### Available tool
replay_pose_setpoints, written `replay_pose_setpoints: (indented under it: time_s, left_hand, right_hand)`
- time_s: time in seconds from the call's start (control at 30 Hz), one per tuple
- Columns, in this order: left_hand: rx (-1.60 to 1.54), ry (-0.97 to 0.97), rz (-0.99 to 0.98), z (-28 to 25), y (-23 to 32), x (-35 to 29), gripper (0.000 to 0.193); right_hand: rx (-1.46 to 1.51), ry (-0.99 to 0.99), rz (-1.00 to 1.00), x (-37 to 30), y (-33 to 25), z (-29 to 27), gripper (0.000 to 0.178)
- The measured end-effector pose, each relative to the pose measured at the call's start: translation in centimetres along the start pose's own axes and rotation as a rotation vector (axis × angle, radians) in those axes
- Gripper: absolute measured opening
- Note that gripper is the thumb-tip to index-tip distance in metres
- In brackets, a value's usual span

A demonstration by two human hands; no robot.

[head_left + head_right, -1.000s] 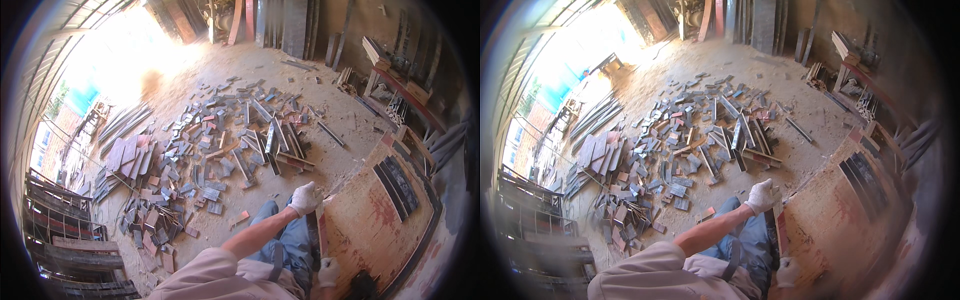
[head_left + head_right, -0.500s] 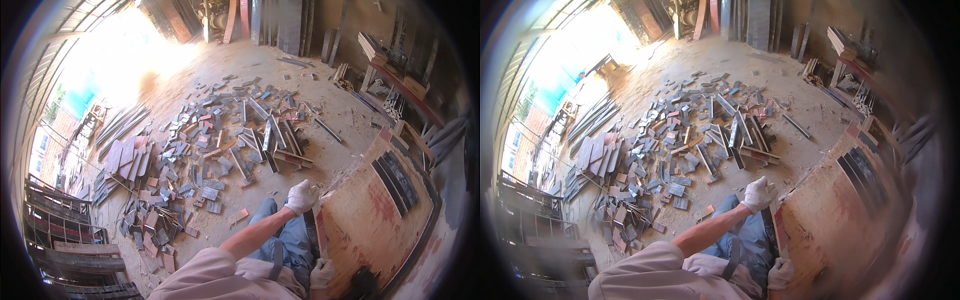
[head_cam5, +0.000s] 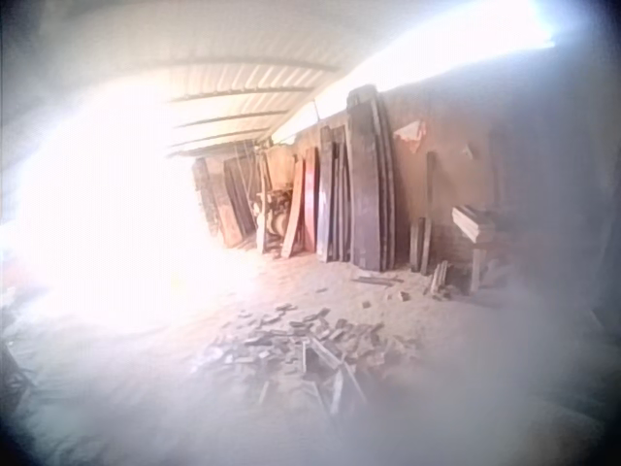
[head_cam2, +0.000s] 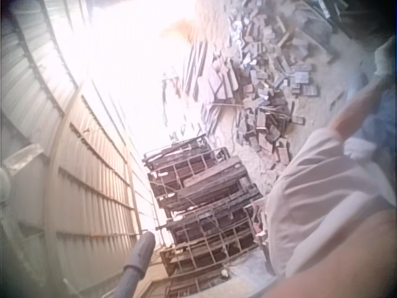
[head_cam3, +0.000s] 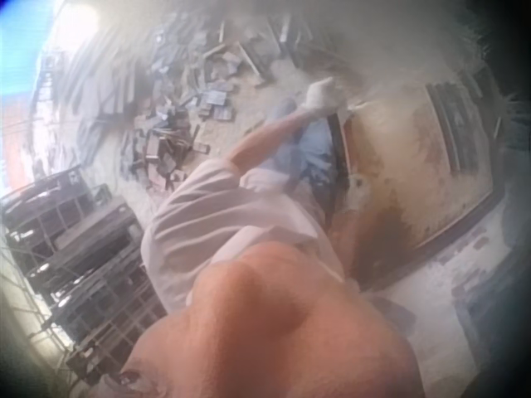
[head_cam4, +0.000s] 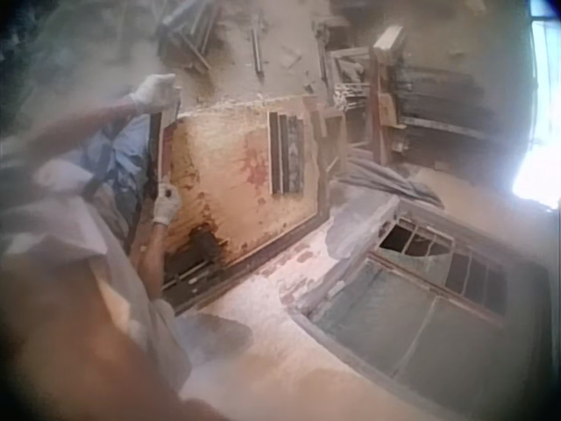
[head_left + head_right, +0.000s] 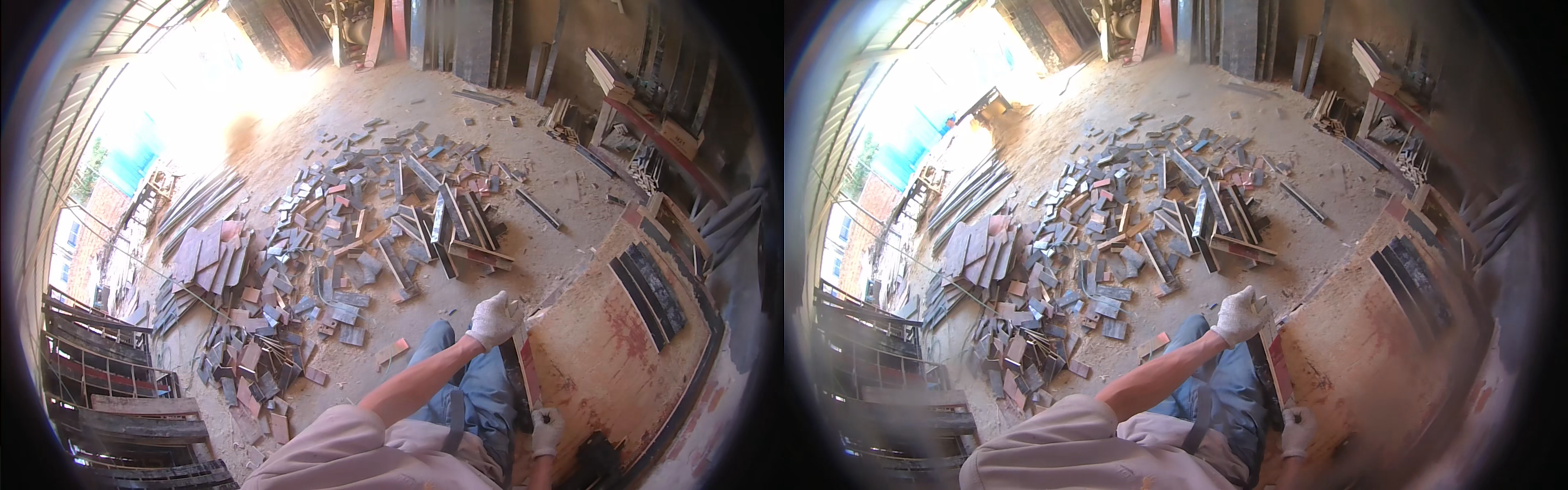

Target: The person sits on the floor and assembles a wooden frame by placing thin wooden strips onto a larger board. They use a nail gun to secure the strips in place, repeating the process for multiple strips.

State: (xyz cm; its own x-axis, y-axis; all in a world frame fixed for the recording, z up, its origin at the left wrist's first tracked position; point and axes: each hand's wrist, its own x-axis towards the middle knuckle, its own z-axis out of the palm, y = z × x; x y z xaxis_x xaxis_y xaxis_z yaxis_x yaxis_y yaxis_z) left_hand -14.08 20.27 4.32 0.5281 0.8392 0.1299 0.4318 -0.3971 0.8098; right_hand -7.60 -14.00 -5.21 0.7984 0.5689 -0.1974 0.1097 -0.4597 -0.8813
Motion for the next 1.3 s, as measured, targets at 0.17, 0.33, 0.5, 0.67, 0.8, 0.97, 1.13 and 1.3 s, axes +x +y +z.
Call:
replay_pose_setpoints:
  time_s: [0.17,0.33,0.5,0.67,0.8,0.97,1.13,1.3]
  left_hand:
    - [-0.041,-0.037,0.009,0.2,0.2,0.3,0.039]
    - [-0.026,0.032,-0.014,0.5,0.3,-0.4,0.039]
    - [0.007,0.029,-0.015,0.4,0.3,-0.4,0.038]
    - [-0.029,0.027,0.002,0.8,-0.4,-0.7,0.037]
    - [-0.111,0.018,0.054,0.4,1.1,-1.0,0.037]
    - [-0.056,0.067,0.003,-0.6,-0.4,-2.3,0.039]
    - [-0.017,0.18,0.053,-0.8,-1.4,-0.8,0.029]
    - [-0.135,0.008,-0.197,-0.9,-8.7,-2.8,0.02]
  right_hand:
    - [0.078,-0.139,0.352,2.4,-0.8,-0.7,0.013]
    - [-0.328,0.143,-0.121,-1.1,-1.6,1.9,0.018]
    - [-0.458,0.328,-0.447,-4.0,-4.7,2.5,0.02]
    - [-0.206,0.171,-0.166,-1.8,-1.4,1.3,0.019]
    - [-0.113,-0.048,0.396,1.5,-2.3,-0.7,0.022]
    - [-0.43,0.053,-0.176,-4.0,-4.3,1.5,0.014]
    - [-0.422,0.303,-0.541,-6.3,-3.0,2.7,0.009]
    - [-0.194,0.311,-0.221,-0.4,-7.9,1.1,0.019]
